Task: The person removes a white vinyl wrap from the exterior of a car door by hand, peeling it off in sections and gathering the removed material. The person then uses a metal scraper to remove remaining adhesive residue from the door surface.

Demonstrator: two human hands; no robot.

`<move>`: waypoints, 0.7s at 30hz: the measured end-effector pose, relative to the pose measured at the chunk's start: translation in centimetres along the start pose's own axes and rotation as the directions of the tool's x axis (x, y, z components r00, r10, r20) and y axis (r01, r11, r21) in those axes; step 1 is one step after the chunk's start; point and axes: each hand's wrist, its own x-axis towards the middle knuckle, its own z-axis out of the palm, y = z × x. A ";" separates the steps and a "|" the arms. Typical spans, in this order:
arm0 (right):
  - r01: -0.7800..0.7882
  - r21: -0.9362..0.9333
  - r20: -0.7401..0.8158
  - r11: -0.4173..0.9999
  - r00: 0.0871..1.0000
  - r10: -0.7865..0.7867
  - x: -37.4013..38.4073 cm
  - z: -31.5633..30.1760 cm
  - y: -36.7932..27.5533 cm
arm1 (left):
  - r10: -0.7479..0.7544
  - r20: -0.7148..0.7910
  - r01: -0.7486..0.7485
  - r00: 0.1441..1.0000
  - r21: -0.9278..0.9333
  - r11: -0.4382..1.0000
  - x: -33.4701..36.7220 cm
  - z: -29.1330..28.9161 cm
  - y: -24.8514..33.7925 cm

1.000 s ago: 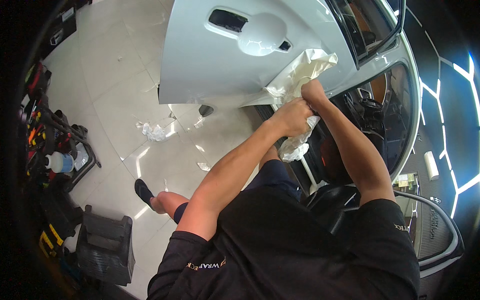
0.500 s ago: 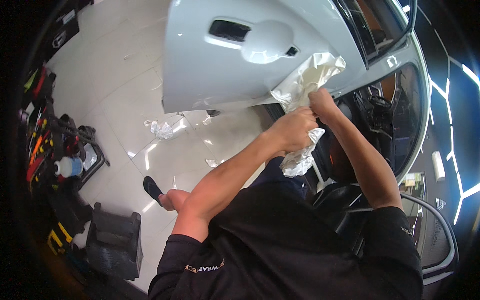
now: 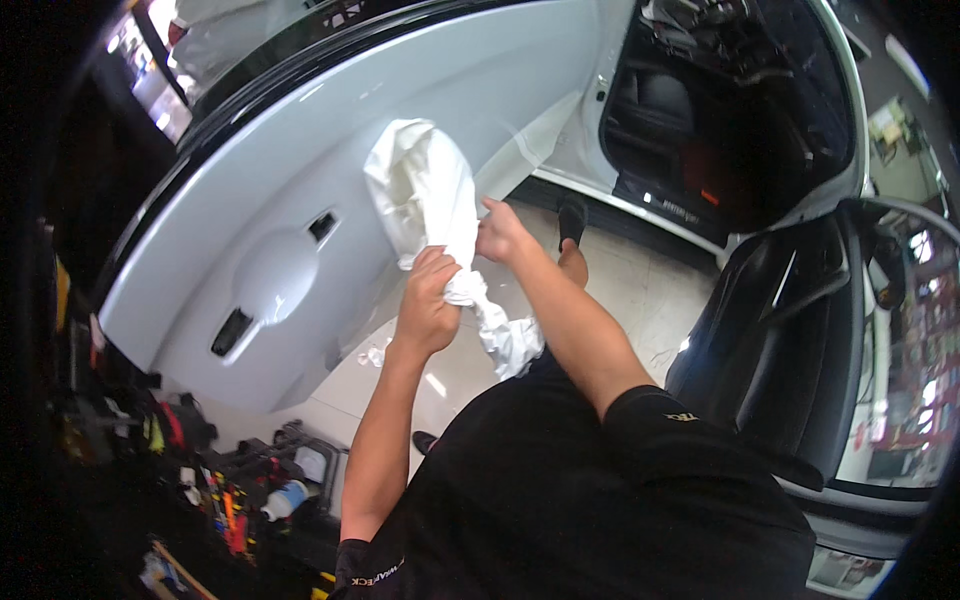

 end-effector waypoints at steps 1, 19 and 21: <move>0.041 0.097 0.053 0.994 0.998 -0.046 0.6 1.7 0.3 | -0.005 0.032 0.004 0.999 0.039 0.999 0.2 -0.1 0.2; 0.249 0.261 0.121 0.933 0.950 -0.288 -5.3 9.4 1.1 | 0.060 -0.159 -0.064 0.985 -0.015 0.998 -0.6 1.3 1.8; 0.238 0.232 0.088 0.943 0.961 -0.264 -6.5 10.0 1.6 | 0.061 -0.156 -0.068 0.986 -0.038 0.997 -1.2 0.9 1.9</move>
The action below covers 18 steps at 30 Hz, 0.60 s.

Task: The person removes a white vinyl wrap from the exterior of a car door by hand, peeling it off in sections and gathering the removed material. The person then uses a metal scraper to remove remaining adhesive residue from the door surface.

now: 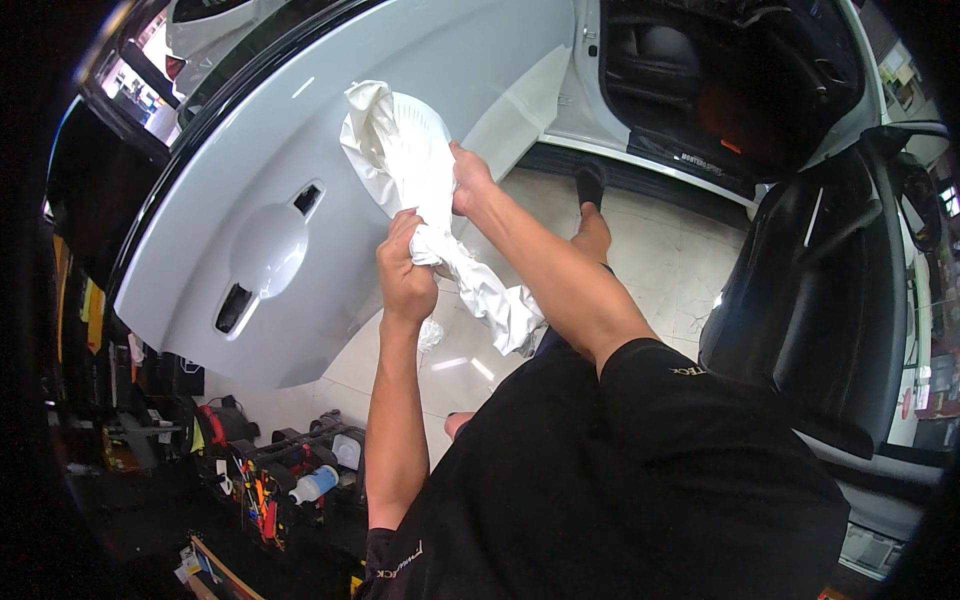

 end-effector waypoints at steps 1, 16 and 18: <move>-0.005 -0.015 -0.020 1.000 1.000 0.005 -0.6 0.4 0.2 | 0.003 0.002 -0.003 1.000 -0.014 1.000 -0.2 -0.1 0.2; 0.050 0.034 0.002 0.998 0.999 -0.050 -5.7 1.4 3.2 | 0.018 -0.105 -0.031 0.994 -0.123 0.992 -2.2 -1.8 0.2; 0.060 0.039 -0.073 0.997 0.996 -0.057 -7.6 2.8 3.3 | -0.003 -0.115 -0.014 0.993 -0.147 0.989 -2.2 -1.9 0.2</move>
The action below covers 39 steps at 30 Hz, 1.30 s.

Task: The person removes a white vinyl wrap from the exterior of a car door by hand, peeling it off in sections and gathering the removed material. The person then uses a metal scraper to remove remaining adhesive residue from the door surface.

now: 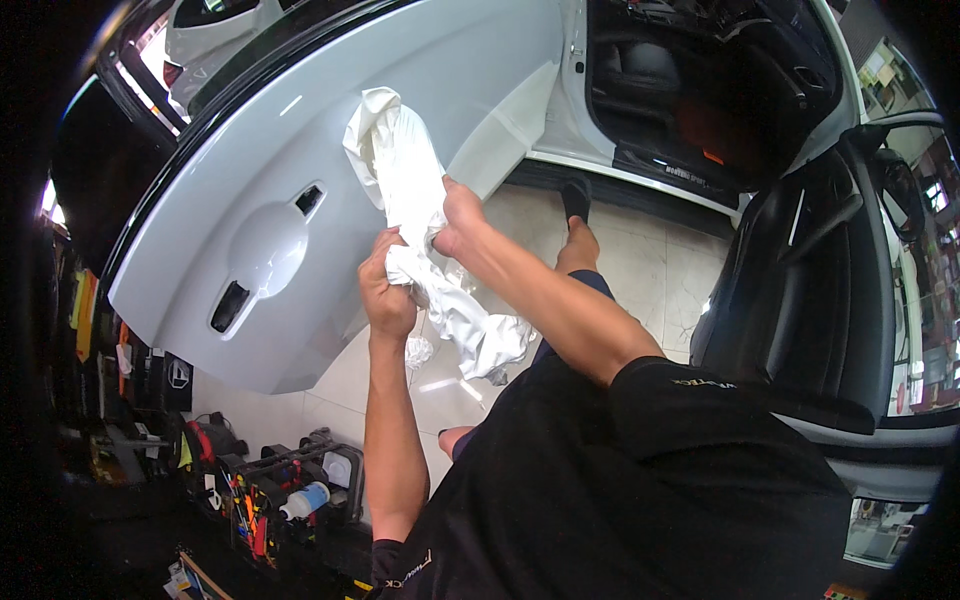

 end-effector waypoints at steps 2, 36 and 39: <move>0.018 0.029 -0.017 0.999 1.000 -0.017 -0.5 0.1 0.4 | -0.030 -0.030 0.029 0.999 -0.046 0.999 0.0 -0.2 -0.1; -0.052 0.310 -0.013 0.949 0.998 0.059 3.8 -4.0 1.6 | -0.947 -0.145 0.875 0.285 0.444 0.195 14.5 -1.5 -1.1; -0.071 0.242 -0.009 0.968 0.997 0.075 3.6 -4.5 2.5 | -0.933 -0.192 0.752 0.303 0.650 0.111 15.2 0.3 -2.5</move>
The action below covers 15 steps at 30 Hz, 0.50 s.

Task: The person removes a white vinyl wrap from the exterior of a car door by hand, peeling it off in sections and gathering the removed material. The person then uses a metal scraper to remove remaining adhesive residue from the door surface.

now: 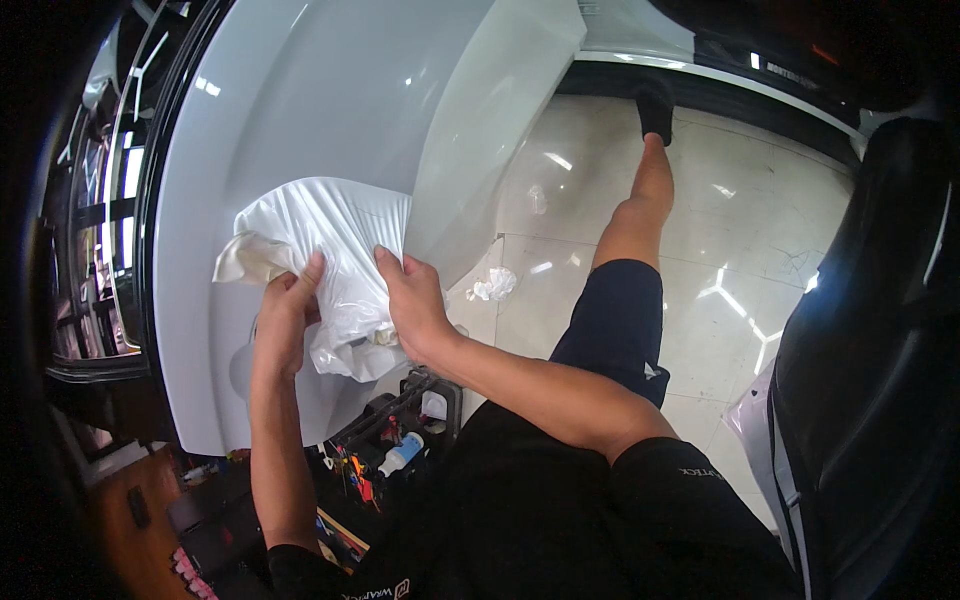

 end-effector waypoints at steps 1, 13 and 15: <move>0.004 -0.039 0.001 0.999 1.000 -0.004 0.4 0.0 0.1 | 0.086 -0.038 -0.078 0.996 0.179 0.981 -1.0 0.4 1.0; -0.076 0.124 0.115 0.989 0.991 0.062 0.2 -0.5 -2.1 | -0.042 0.148 0.101 0.988 -0.412 0.906 1.6 5.1 5.4; -0.069 0.109 0.110 0.992 0.992 0.057 0.4 -1.0 -1.7 | 0.045 0.075 -0.019 0.996 -0.310 0.950 1.6 5.6 5.8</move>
